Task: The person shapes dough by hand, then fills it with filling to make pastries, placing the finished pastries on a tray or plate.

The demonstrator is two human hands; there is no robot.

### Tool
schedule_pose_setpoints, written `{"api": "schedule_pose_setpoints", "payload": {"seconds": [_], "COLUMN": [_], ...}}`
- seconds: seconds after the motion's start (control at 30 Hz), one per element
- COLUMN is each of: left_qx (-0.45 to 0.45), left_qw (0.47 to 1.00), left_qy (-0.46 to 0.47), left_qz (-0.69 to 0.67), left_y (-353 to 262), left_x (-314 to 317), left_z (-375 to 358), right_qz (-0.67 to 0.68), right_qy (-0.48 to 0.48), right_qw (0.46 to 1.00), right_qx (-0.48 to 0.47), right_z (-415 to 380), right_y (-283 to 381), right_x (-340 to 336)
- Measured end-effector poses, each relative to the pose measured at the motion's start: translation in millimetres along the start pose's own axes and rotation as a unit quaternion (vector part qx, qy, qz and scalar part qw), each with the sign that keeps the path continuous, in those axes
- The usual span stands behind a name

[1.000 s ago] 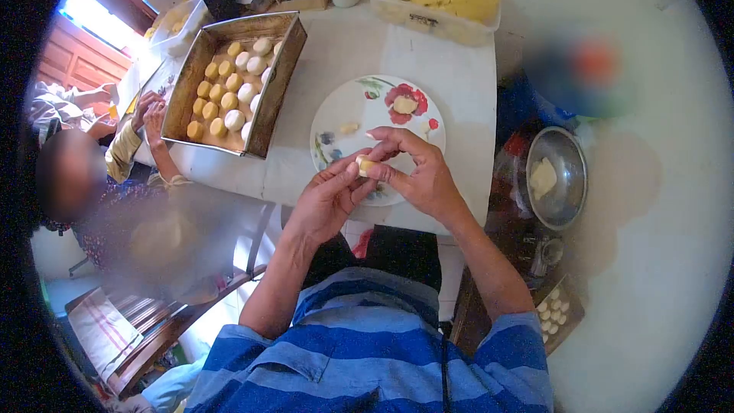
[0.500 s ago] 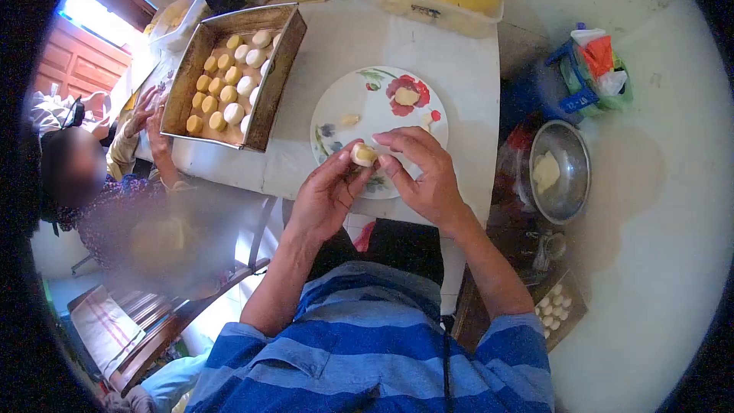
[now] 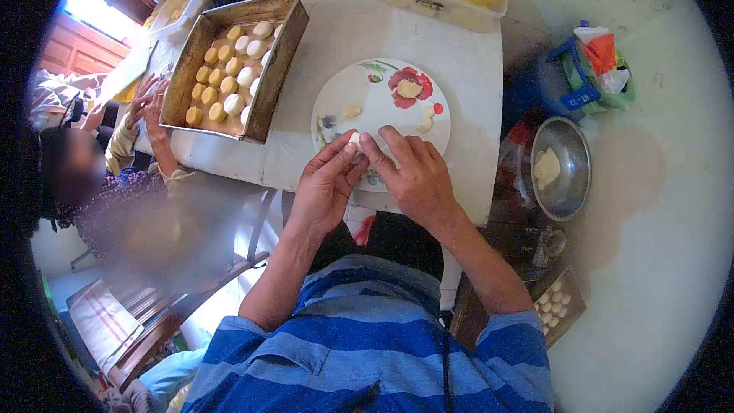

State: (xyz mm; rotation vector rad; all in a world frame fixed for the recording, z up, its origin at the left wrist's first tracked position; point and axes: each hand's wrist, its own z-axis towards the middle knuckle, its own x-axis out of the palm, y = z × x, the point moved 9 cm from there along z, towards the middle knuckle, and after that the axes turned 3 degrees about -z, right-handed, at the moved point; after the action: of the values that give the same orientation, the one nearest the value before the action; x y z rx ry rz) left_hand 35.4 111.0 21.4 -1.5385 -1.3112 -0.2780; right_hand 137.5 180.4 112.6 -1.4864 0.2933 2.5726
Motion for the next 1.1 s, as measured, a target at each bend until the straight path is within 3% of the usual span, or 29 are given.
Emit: {"api": "schedule_pose_setpoints", "payload": {"seconds": [0.43, 0.63, 0.73, 0.8, 1.1], "left_qx": [0.041, 0.070, 0.080, 0.090, 0.132], "left_qw": [0.996, 0.989, 0.986, 0.981, 0.958], "left_qy": [-0.028, -0.007, -0.015, -0.018, 0.032], "left_qz": [0.079, 0.129, 0.148, 0.171, 0.251], "left_y": [-6, -14, -18, -22, -23], "left_x": [-3, -1, 1, 3, 8], "left_z": [3, 2, -2, -4, -7], "right_qz": [0.025, 0.142, 0.255, 0.445, 0.416], "right_qy": [0.010, -0.005, 0.016, -0.027, 0.028], "right_qw": [1.000, 0.989, 0.961, 0.864, 0.881], "right_qx": [0.010, 0.051, 0.100, 0.235, 0.223], "right_z": [-7, -1, 3, 1, 12], "right_y": [6, 2, -5, -24, -39], "right_x": [11, 3, 4, 4, 11]}}
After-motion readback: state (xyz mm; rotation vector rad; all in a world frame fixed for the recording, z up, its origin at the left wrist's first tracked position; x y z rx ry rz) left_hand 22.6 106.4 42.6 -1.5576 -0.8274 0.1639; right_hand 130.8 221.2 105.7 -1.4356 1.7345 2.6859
